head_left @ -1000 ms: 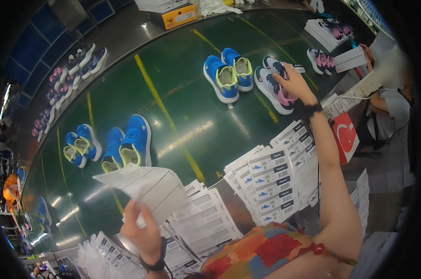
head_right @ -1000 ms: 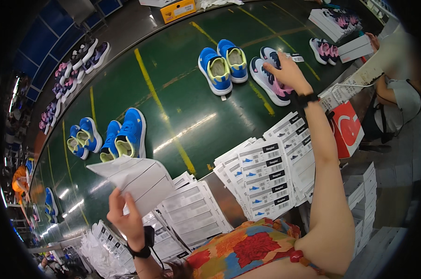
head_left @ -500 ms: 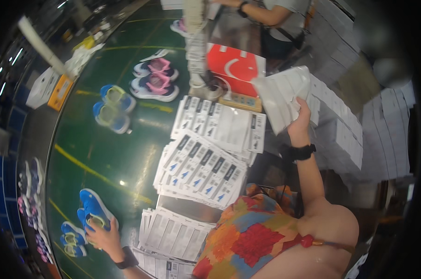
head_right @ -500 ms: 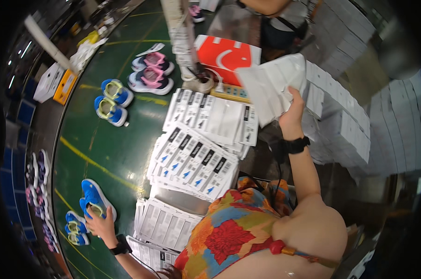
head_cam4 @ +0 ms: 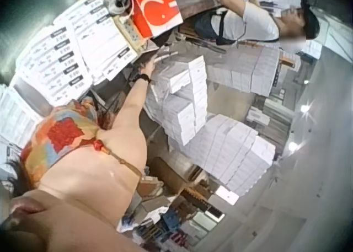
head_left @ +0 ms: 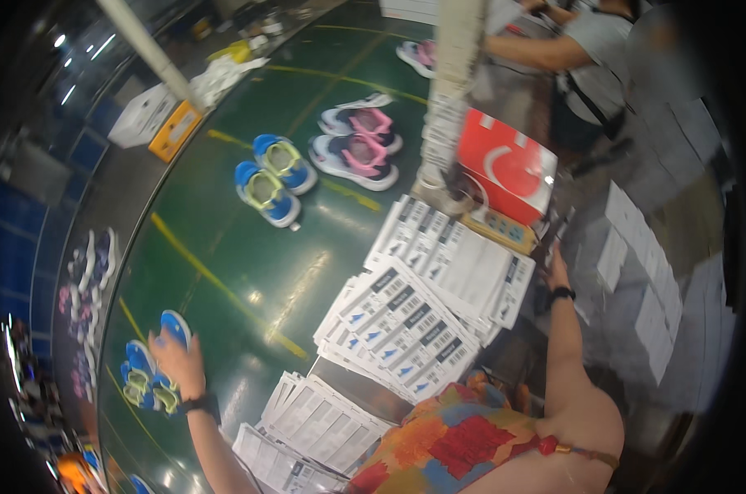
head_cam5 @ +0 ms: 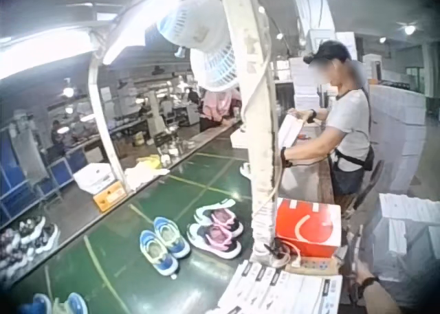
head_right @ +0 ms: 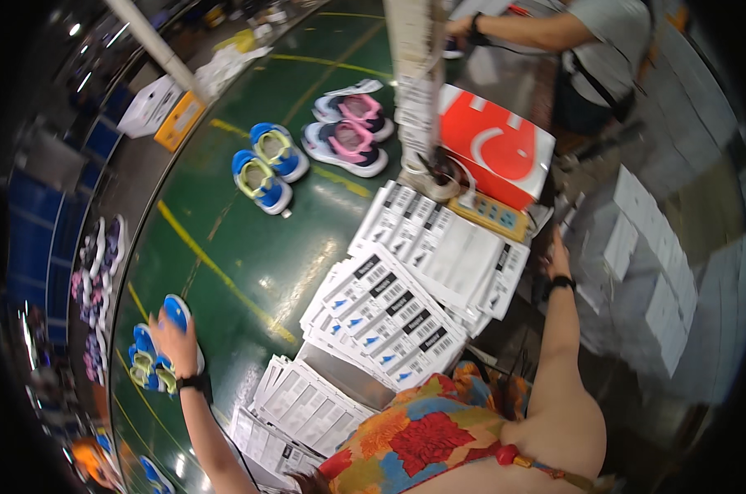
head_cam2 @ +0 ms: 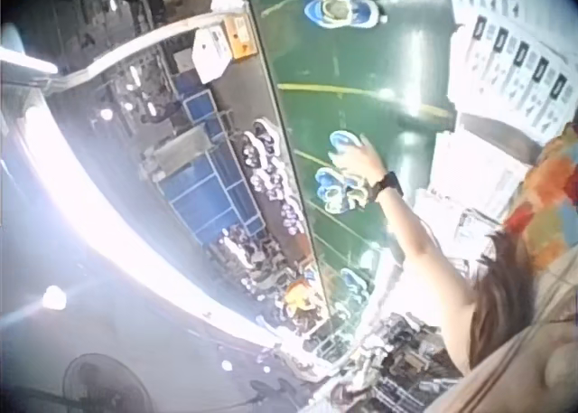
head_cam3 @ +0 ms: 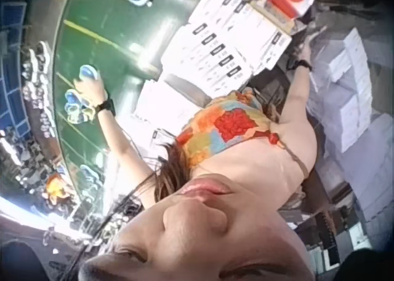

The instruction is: Checking the size and quality of manufactured shoes and matching them with labels.

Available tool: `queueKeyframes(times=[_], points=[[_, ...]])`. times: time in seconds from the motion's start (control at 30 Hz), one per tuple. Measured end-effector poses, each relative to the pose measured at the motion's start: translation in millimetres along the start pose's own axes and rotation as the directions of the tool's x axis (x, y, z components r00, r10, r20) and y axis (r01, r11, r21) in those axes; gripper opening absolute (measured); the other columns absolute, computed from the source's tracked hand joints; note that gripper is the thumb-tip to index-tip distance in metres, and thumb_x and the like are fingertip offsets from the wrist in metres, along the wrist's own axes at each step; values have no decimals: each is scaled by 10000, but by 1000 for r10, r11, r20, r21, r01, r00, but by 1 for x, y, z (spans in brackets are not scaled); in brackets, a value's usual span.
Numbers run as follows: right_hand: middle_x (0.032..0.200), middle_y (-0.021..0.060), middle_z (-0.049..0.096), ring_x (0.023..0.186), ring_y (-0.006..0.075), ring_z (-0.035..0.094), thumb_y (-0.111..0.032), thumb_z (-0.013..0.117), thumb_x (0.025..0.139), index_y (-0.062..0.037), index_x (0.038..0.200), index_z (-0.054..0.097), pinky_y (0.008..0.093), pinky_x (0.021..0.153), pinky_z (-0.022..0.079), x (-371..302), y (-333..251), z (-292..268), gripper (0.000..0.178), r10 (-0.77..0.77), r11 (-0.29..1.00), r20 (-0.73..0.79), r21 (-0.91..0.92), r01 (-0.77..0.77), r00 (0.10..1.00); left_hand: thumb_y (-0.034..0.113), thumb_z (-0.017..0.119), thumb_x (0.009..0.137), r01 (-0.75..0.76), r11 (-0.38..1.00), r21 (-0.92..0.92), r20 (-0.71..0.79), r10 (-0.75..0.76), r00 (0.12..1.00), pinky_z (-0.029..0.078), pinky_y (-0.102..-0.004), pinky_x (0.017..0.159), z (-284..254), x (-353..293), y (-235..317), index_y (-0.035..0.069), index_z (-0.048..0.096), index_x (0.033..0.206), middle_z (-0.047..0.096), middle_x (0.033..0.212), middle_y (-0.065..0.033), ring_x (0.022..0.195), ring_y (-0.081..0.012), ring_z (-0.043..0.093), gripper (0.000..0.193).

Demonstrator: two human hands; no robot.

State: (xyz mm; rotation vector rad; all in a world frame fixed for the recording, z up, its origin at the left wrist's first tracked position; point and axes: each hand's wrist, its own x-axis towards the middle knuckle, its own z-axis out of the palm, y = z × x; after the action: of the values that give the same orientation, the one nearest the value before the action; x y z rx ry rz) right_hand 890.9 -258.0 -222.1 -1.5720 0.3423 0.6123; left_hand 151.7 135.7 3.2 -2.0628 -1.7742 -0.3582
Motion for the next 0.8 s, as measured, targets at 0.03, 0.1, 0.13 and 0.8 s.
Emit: queueKeyframes(times=[0.03, 0.1, 0.13, 0.8], points=[[1117, 85, 547, 911, 222, 543, -615, 716, 776, -86, 1272, 496, 342, 639, 480, 7, 1, -29, 758, -63, 998, -119, 7, 65, 991, 229, 773, 758, -120, 964, -239, -10, 121, 993, 349, -505, 1063, -13, 29, 54, 82, 469, 1366, 418, 1391, -281, 1273, -462, 410, 696], [1119, 99, 547, 864, 221, 578, -537, 713, 823, -31, 1265, 472, 333, 657, 491, 15, 6, -81, 714, -241, 970, -281, -80, 227, 929, 202, 778, 748, -292, 881, -373, -41, 298, 954, 346, -504, 1068, -28, 71, 150, 109, 472, 1371, 410, 1397, -273, 1297, -454, 390, 701], [1158, 121, 556, 881, 224, 613, -498, 707, 845, 9, 1294, 434, 326, 658, 515, -3, 17, -47, 730, -317, 948, -388, -135, 287, 865, 227, 793, 734, -382, 888, -257, -122, 362, 924, 335, -530, 1073, -21, 77, 173, 161, 465, 1385, 390, 1419, -269, 1334, -456, 350, 732], [1369, 188, 502, 1208, 288, 534, -375, 632, 887, 0, 1437, 322, 378, 954, 471, -370, -81, 212, 735, -235, 807, 951, 77, 586, 199, 282, 633, 936, 432, 277, -858, 508, 330, 796, 416, -254, 677, -96, 9, 94, -35, 648, 890, 572, 811, 19, 796, -47, 491, 321]])
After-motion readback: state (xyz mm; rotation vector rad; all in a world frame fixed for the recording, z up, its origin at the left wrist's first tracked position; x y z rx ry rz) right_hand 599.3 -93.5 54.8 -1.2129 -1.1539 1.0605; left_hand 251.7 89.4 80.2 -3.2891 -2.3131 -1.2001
